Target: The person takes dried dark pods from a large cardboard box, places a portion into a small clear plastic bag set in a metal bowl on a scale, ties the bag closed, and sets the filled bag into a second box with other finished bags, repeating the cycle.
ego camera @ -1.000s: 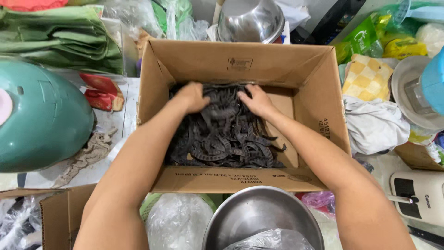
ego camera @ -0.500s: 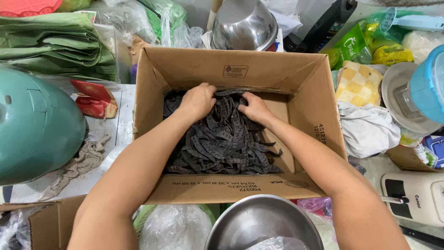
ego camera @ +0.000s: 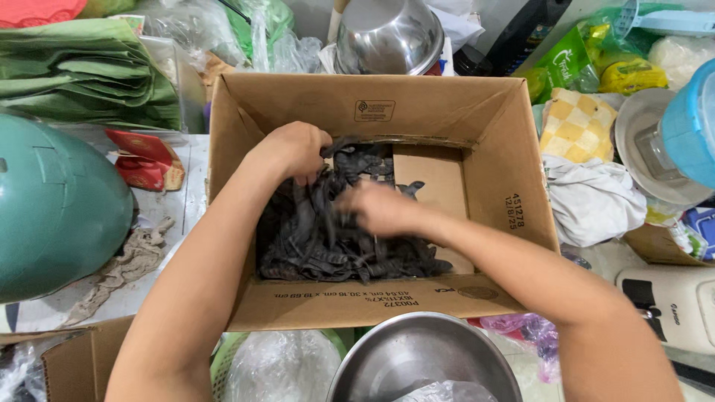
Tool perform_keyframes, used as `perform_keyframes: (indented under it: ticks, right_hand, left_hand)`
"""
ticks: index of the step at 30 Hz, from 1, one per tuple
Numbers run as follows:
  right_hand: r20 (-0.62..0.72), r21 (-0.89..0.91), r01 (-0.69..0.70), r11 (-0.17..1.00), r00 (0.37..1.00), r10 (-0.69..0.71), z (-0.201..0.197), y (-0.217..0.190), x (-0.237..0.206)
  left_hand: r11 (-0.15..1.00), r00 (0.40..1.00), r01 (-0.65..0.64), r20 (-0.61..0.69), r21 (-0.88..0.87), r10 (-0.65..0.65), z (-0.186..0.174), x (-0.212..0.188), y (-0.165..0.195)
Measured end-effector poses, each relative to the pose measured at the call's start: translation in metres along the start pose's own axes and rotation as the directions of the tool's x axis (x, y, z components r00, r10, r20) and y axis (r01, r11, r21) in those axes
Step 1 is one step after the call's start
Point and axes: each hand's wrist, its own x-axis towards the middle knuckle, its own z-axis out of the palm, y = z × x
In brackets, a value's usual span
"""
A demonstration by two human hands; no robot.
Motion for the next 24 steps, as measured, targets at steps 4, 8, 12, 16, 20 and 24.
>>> perform_keyframes:
  ticks: [4,8,12,16,20,24]
  right_hand:
    - [-0.030,-0.266,0.185,0.946,0.979,-0.200,0.002,-0.070,-0.031]
    - [0.115,-0.109,0.192,0.975,0.977,-0.180,-0.010,-0.093,-0.054]
    - [0.028,-0.017,-0.243,0.970,0.970,0.243,-0.041,-0.039,-0.038]
    - [-0.002,-0.301,-0.241,0.923,0.968,0.252,-0.053,0.031,0.009]
    - [0.086,-0.354,-0.284,0.891,0.939,0.334,-0.034,0.052,0.044]
    - [0.095,-0.326,-0.343,0.881,0.915,0.391,-0.023,0.039,0.053]
  left_hand:
    - [0.995,0.960,0.044,-0.271,-0.092,-0.068,0.000,-0.031,0.011]
    - [0.948,0.925,-0.023,-0.366,-0.317,-0.099,0.006,-0.035,0.015]
    - [0.872,0.887,-0.135,-0.449,-0.471,-0.106,0.010,-0.023,0.008]
    - [0.882,0.806,-0.204,-0.585,-0.425,-0.096,0.010,-0.009,-0.005]
    - [0.923,0.740,-0.163,-0.662,-0.349,-0.120,0.014,0.001,-0.009]
    - [0.908,0.718,-0.202,-0.686,-0.367,-0.118,0.017,0.005,-0.008]
